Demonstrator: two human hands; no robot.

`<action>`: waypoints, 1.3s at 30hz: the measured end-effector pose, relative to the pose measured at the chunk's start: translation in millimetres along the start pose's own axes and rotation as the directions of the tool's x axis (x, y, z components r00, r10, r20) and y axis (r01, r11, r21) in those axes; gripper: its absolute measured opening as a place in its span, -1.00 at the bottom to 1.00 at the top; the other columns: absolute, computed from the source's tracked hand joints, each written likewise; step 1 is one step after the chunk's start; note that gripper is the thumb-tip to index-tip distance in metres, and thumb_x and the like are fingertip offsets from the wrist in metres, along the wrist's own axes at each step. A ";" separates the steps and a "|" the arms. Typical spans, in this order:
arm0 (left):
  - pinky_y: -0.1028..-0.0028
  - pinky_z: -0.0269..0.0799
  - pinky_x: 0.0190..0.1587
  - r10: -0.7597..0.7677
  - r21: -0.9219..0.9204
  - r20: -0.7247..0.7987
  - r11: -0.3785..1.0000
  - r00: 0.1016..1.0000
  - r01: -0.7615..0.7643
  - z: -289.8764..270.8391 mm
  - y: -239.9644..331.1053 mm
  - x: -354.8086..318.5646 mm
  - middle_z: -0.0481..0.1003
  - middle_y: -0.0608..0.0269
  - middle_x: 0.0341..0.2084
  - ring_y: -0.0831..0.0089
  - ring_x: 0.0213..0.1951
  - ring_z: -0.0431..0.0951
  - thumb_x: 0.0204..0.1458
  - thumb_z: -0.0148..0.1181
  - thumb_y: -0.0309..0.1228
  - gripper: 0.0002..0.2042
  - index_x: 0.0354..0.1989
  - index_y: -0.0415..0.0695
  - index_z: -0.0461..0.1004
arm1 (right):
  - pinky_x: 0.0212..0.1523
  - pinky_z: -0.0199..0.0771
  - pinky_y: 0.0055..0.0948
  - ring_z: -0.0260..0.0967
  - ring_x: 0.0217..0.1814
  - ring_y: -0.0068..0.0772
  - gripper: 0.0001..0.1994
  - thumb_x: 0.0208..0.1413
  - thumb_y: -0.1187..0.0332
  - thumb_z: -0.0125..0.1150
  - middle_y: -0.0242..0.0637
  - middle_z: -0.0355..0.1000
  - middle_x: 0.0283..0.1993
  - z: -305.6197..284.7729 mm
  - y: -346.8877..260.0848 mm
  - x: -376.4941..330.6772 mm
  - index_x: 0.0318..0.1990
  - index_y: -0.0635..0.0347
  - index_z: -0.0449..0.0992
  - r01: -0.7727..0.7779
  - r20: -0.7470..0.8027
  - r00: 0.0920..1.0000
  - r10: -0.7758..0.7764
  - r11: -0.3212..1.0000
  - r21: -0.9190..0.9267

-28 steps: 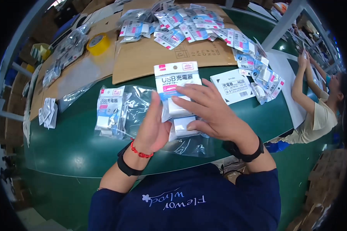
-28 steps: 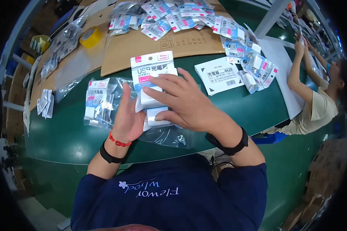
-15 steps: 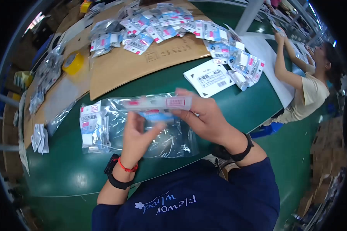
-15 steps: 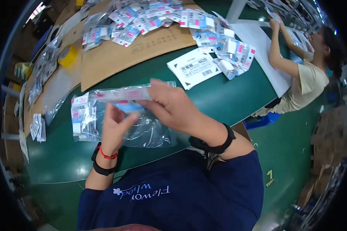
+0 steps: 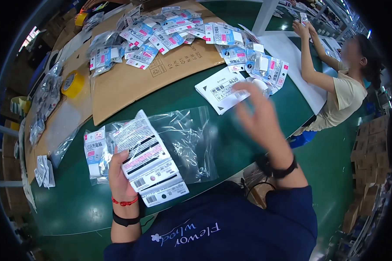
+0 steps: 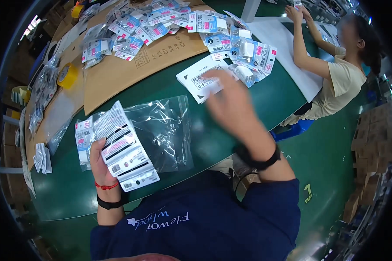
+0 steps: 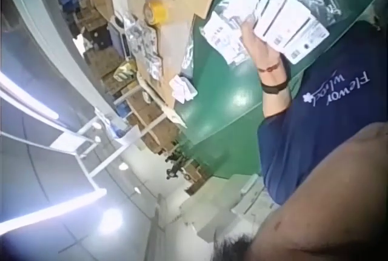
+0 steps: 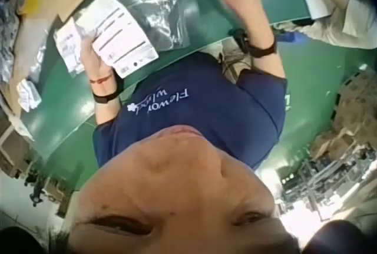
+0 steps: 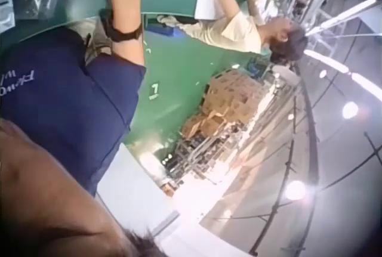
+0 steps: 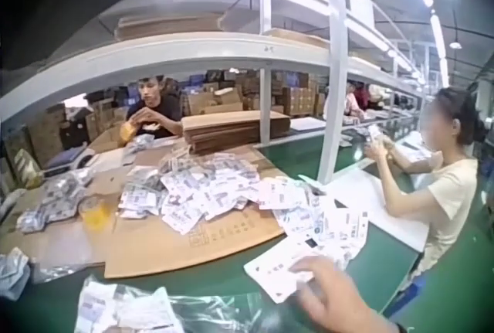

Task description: The person packages USB chargers by hand, placing multiple chargers and a paper label into a plastic bag before setting it aside. This process is repeated with new bags, chargers, and labels throughout the video.

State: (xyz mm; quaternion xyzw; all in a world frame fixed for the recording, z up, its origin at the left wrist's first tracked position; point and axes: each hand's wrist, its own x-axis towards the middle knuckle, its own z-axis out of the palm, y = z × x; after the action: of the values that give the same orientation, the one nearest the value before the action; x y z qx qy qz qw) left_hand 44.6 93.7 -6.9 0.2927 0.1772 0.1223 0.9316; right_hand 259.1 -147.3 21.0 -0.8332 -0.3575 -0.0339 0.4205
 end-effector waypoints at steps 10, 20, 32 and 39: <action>0.27 0.31 0.15 0.034 0.032 0.049 0.999 0.998 -0.036 8.7 -8.7 -3.7 0.28 0.05 0.13 0.22 0.13 0.35 0.04 -0.10 -0.57 -0.43 0.31 -0.15 0.04 | 0.03 0.34 -0.30 0.37 0.04 -0.21 -0.48 -0.02 0.37 0.21 -0.01 0.38 0.01 -43.0 117.0 17.9 0.12 0.22 0.22 -0.379 0.084 0.903 0.421 0.875 -0.302; 0.31 0.31 0.14 0.004 -0.151 0.123 0.988 0.992 0.015 11.3 -11.4 10.3 0.30 0.13 0.12 0.29 0.11 0.36 0.19 -0.02 -0.39 -0.52 0.28 -0.11 0.08 | 0.19 0.18 -0.15 0.31 0.12 -0.23 -0.45 -0.13 0.45 0.26 -0.19 0.35 0.05 -10.4 -36.9 -19.7 0.12 0.20 0.34 0.268 0.081 0.954 -0.288 0.944 0.194; 0.35 0.32 0.14 0.189 0.143 0.097 0.969 0.977 -0.202 23.7 -5.1 8.0 0.29 0.12 0.13 0.36 0.12 0.36 0.09 0.15 -0.48 -0.40 0.30 -0.10 0.04 | 0.29 -0.06 0.16 0.23 0.25 -0.06 -0.36 -0.12 0.43 0.28 -0.13 0.32 0.11 68.1 -66.1 -29.7 0.21 0.13 0.25 0.696 0.324 0.627 -0.709 0.696 0.175; 0.43 0.28 0.14 0.237 0.464 0.335 0.801 0.912 -0.379 45.2 -17.0 5.5 0.26 0.11 0.16 0.36 0.14 0.34 0.04 0.19 -0.46 -0.28 0.34 -0.17 -0.06 | 0.21 0.19 -0.27 0.23 0.20 -0.33 -0.51 0.10 0.45 0.16 -0.19 0.32 0.09 67.2 -66.6 -38.7 0.20 0.28 0.22 -0.312 0.349 0.937 -0.030 0.382 0.870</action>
State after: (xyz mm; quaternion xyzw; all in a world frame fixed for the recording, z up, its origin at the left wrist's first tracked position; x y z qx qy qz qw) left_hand 69.8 59.2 16.3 0.5714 0.0292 0.1815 0.7998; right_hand 172.3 -94.5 9.0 -0.4854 -0.3043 0.3346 0.7482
